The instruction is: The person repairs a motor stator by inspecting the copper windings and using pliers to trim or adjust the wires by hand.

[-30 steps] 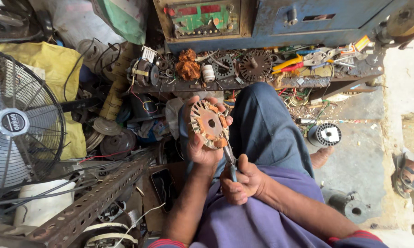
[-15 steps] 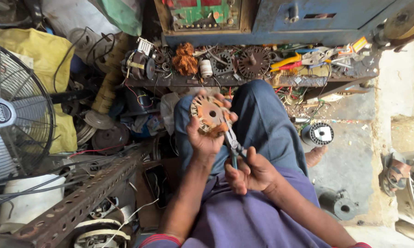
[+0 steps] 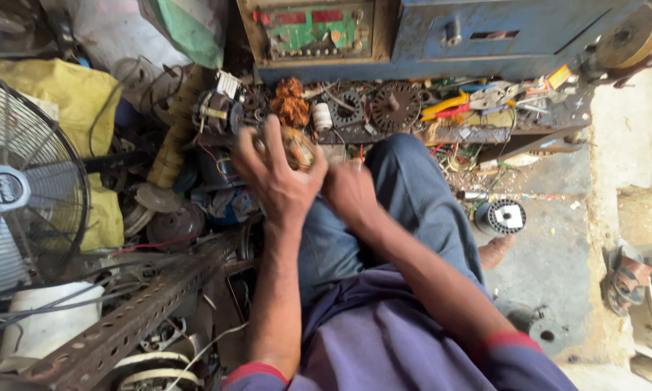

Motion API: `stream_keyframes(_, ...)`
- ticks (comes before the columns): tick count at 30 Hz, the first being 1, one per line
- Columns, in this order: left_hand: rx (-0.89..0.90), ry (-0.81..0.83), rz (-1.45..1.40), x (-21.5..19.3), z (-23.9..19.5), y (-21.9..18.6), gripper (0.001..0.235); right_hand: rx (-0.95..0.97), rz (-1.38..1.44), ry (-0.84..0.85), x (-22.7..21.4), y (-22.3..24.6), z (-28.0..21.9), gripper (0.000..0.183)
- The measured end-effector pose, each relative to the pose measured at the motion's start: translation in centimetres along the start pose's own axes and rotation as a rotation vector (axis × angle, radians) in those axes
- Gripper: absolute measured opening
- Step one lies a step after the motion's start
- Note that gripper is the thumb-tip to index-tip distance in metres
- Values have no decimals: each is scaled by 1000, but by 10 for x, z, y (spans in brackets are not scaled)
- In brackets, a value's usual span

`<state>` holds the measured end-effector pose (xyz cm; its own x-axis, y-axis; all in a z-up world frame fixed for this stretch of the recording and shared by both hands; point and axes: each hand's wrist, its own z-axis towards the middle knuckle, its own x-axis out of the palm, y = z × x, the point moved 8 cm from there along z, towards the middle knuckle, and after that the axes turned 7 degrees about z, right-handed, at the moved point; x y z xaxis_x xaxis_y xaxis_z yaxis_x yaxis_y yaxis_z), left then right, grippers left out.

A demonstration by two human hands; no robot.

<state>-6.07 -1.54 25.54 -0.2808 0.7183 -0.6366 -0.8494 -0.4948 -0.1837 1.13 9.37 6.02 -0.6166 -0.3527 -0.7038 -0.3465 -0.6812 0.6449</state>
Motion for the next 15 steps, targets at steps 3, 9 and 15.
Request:
stream_keyframes(3,-55,49,-132,-15,5,25,83,146,-222,-31,-7,-59,61,13)
stream_keyframes(9,-687,162,-1045,26,-43,97,79,-93,-234,73,-22,-22,130,24)
stream_keyframes(15,-871,77,-1111,52,-109,154,69,146,-565,447,5,-4,170,26)
